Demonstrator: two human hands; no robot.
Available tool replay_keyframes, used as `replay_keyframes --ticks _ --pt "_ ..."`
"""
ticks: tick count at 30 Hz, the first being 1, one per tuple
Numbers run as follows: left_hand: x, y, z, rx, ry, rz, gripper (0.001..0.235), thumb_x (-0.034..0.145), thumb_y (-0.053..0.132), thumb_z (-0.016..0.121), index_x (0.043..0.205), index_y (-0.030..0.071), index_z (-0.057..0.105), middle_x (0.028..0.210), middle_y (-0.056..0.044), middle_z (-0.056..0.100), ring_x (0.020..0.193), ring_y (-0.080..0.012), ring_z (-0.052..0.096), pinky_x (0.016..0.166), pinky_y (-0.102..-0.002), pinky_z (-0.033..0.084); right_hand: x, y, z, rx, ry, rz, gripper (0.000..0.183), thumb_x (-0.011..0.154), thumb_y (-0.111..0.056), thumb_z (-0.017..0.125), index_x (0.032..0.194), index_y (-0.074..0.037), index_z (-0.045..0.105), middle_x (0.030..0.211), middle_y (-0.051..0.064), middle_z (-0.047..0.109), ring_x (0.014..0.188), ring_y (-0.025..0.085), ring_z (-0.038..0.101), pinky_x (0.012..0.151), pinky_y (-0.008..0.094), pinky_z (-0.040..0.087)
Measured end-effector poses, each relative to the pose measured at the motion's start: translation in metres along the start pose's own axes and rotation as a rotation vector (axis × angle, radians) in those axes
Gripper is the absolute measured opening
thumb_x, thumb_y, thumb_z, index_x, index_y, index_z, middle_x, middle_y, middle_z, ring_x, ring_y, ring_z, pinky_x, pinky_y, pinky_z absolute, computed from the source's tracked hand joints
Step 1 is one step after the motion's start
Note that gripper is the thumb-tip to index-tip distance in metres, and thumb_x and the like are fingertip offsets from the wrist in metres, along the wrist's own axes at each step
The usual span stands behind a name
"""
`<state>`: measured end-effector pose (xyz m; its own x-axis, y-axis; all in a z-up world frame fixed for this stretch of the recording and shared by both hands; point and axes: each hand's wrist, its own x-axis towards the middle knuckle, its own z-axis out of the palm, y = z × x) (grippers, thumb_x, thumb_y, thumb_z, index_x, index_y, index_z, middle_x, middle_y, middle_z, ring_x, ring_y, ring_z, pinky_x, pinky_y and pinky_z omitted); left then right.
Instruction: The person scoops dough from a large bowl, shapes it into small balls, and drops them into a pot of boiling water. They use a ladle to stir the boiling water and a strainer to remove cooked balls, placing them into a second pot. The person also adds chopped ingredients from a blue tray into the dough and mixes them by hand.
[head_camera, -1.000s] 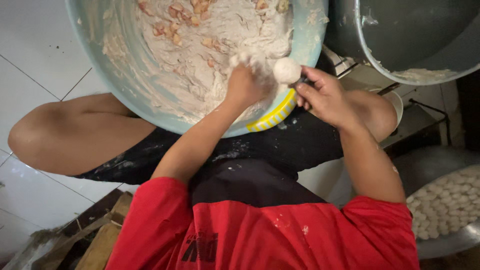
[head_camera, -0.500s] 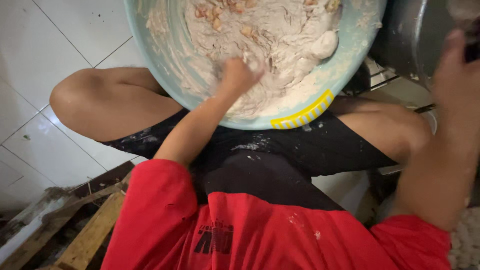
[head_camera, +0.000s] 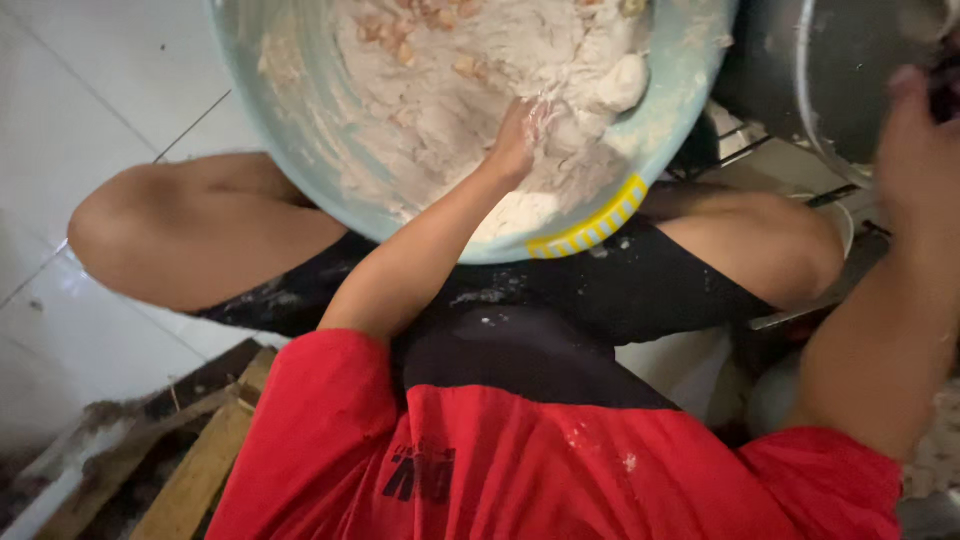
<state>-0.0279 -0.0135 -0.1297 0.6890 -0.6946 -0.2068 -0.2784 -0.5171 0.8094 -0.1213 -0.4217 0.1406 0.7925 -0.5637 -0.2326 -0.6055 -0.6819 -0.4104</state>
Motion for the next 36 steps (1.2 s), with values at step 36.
replay_keyframes --ticks 36 --pt "0.030 0.114 -0.082 -0.592 0.079 -0.313 0.028 0.086 0.022 0.083 0.107 0.009 0.070 0.099 -0.012 0.076 0.090 -0.0247 0.072 0.082 -0.034 0.059 -0.063 -0.148 0.016 0.792 -0.365 0.134 0.027 0.109 -0.001 0.063 0.133 0.001 0.052 0.112 0.009 0.067 0.095 0.012 0.070 0.078 0.024 0.058"
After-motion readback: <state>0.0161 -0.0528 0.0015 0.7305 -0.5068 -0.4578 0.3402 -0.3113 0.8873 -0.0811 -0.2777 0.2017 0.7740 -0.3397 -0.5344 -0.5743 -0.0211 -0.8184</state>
